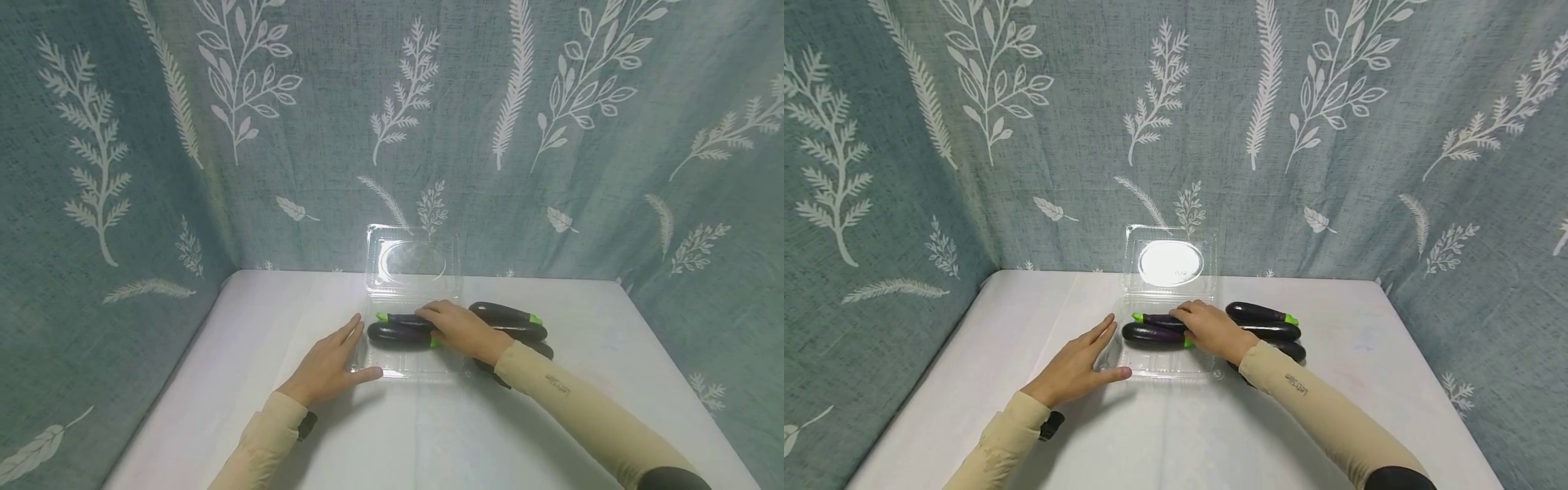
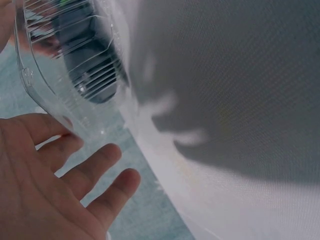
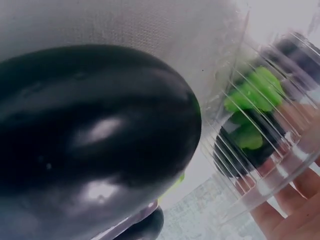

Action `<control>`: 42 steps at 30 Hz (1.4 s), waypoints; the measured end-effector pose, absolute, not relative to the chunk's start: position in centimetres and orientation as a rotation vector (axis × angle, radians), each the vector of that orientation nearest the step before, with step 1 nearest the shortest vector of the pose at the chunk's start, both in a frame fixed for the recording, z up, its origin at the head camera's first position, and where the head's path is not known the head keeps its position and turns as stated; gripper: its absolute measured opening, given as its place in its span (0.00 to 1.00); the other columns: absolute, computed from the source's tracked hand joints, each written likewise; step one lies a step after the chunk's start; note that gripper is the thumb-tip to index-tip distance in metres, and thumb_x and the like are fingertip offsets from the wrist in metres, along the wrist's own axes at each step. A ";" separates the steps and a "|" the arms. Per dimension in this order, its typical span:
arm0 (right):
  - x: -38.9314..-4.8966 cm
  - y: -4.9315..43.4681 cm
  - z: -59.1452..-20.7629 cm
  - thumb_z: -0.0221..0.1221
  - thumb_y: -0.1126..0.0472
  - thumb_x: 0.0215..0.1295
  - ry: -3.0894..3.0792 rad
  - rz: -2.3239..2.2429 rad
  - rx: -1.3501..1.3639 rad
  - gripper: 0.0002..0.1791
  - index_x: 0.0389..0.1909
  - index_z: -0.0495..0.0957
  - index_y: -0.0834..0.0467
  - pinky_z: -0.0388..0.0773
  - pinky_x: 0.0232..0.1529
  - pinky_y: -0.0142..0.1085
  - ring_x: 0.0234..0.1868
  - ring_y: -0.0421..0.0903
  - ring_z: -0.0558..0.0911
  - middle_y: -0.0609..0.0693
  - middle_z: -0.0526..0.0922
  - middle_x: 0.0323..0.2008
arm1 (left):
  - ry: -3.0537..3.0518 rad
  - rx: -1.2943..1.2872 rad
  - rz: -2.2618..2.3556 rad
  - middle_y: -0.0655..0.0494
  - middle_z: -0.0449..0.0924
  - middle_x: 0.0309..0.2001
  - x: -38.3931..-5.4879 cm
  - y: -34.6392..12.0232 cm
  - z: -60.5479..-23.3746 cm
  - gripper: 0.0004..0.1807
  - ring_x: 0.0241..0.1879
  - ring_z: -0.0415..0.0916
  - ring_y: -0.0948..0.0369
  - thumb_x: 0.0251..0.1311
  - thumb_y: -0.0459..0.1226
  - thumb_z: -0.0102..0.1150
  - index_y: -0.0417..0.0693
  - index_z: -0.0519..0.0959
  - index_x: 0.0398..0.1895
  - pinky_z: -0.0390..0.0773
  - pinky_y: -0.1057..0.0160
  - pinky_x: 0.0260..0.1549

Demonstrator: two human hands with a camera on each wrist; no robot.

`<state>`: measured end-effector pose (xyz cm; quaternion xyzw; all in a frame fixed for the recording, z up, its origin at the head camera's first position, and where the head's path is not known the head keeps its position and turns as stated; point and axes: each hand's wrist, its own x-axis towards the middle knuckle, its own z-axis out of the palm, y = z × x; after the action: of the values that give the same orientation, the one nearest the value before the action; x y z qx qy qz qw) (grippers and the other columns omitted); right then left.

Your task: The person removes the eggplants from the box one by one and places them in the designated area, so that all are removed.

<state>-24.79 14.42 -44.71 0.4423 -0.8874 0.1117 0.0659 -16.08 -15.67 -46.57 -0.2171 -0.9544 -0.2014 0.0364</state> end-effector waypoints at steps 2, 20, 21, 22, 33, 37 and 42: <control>-24.8 14.3 -44.8 0.67 0.69 0.63 -2.657 0.317 1.333 0.26 0.63 0.78 0.60 0.78 0.60 0.45 0.59 0.53 0.80 0.55 0.81 0.57 | -2.931 -0.667 -0.622 0.45 0.51 0.79 -16.1 -15.7 -46.6 0.57 0.73 0.60 0.43 0.60 0.70 0.55 0.35 0.57 0.77 0.65 0.44 0.69; -25.4 14.2 -45.5 0.68 0.70 0.62 -2.628 0.374 1.332 0.25 0.61 0.79 0.62 0.79 0.58 0.43 0.56 0.53 0.80 0.56 0.81 0.52 | -2.935 -0.655 -0.623 0.46 0.51 0.80 -16.2 -15.7 -46.9 0.58 0.74 0.59 0.44 0.60 0.71 0.54 0.35 0.57 0.78 0.65 0.45 0.69; -25.4 14.3 -45.6 0.68 0.70 0.62 -2.629 0.379 1.331 0.25 0.61 0.79 0.62 0.79 0.58 0.43 0.56 0.53 0.80 0.56 0.81 0.53 | -2.932 -0.658 -0.624 0.46 0.51 0.80 -16.2 -15.7 -46.9 0.58 0.74 0.59 0.44 0.60 0.71 0.54 0.35 0.57 0.77 0.65 0.44 0.69; -25.5 14.3 -45.6 0.68 0.70 0.62 -2.629 0.384 1.332 0.25 0.61 0.79 0.62 0.79 0.58 0.44 0.56 0.53 0.80 0.56 0.81 0.53 | -2.930 -0.661 -0.623 0.46 0.51 0.80 -16.2 -15.7 -46.9 0.58 0.74 0.59 0.44 0.60 0.71 0.54 0.35 0.57 0.77 0.65 0.44 0.69; -25.5 14.4 -44.9 0.68 0.69 0.63 -2.645 0.393 1.291 0.25 0.62 0.79 0.61 0.80 0.57 0.42 0.56 0.52 0.79 0.55 0.81 0.54 | -2.926 -0.669 -0.623 0.45 0.51 0.80 -16.2 -15.8 -46.9 0.57 0.73 0.60 0.44 0.60 0.70 0.56 0.34 0.57 0.77 0.65 0.46 0.69; -25.5 14.5 -44.5 0.68 0.69 0.62 -2.620 0.415 1.292 0.25 0.61 0.79 0.62 0.79 0.58 0.42 0.56 0.52 0.80 0.55 0.81 0.53 | -2.917 -0.666 -0.615 0.45 0.52 0.79 -16.2 -15.8 -46.9 0.58 0.73 0.60 0.44 0.60 0.70 0.56 0.34 0.58 0.77 0.65 0.46 0.69; -25.1 14.8 -44.2 0.69 0.69 0.62 -2.592 0.463 1.310 0.25 0.61 0.80 0.61 0.79 0.58 0.43 0.56 0.51 0.80 0.55 0.82 0.53 | -2.913 -0.669 -0.604 0.45 0.52 0.79 -16.2 -15.8 -46.9 0.58 0.73 0.60 0.45 0.59 0.70 0.56 0.35 0.58 0.77 0.65 0.47 0.70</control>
<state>-25.14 14.76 -44.23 0.4431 -0.8770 0.1566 0.1001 -16.24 -15.79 -46.85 -0.2192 -0.9543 -0.1980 0.0461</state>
